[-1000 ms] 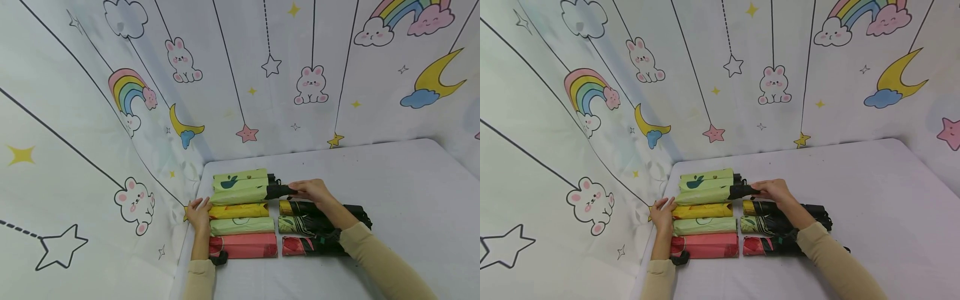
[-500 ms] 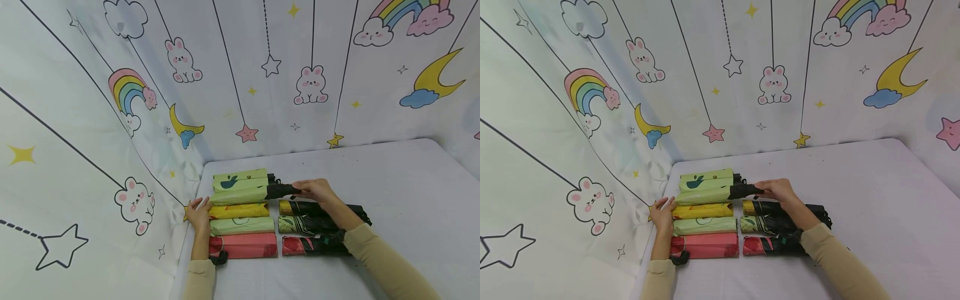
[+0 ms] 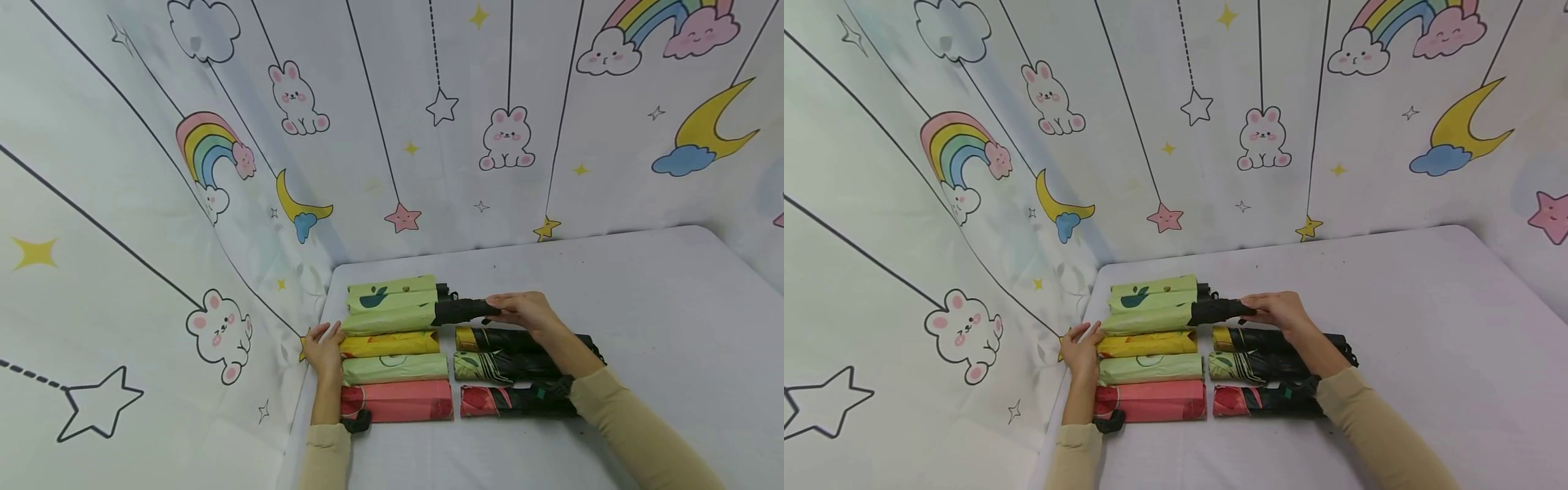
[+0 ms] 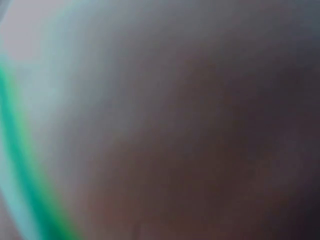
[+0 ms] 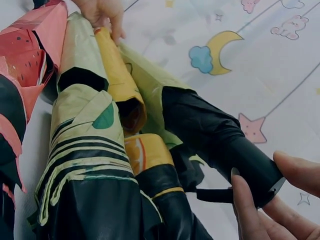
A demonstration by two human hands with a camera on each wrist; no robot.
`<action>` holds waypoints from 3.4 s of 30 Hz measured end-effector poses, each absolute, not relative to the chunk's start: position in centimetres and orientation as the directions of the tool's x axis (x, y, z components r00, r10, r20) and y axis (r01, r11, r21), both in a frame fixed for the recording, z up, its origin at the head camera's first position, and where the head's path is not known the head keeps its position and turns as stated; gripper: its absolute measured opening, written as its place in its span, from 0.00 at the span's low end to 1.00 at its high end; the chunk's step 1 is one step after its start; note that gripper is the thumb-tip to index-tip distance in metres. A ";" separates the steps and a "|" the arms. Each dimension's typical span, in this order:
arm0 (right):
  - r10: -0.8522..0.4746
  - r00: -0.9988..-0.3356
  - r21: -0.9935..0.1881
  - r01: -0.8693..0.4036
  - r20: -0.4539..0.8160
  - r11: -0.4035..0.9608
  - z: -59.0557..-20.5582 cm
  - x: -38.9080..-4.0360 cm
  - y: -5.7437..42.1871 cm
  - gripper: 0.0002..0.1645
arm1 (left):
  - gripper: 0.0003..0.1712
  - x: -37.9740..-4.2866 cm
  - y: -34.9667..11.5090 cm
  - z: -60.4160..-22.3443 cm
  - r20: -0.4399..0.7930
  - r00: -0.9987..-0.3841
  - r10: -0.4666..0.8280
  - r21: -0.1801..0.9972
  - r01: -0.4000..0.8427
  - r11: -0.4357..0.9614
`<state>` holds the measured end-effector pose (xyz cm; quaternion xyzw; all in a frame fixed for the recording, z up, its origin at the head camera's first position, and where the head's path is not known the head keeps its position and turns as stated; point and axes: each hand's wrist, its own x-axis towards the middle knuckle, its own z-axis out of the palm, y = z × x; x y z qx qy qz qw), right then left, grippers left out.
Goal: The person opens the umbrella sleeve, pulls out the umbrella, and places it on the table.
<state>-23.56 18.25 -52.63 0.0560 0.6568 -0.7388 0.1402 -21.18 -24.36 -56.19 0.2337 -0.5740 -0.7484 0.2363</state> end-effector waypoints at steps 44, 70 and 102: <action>-0.163 -0.968 -0.960 0.221 -0.194 -0.174 -52.3 -22.6 22.6 0.13 | 0.25 -21.3 -24.5 -56.2 -0.071 -0.785 -0.615 0.956 0.123 -0.267; -0.184 -0.969 -0.954 0.207 -0.168 -0.218 -50.9 -21.6 26.0 0.13 | 0.26 -21.4 -24.8 -56.2 -0.090 -0.792 -0.604 0.960 0.092 -0.263; -0.157 -0.965 -0.925 0.249 -0.211 -0.287 -50.9 -20.1 30.1 0.10 | 0.26 -21.3 -24.9 -56.2 -0.087 -0.777 -0.624 0.968 0.082 -0.237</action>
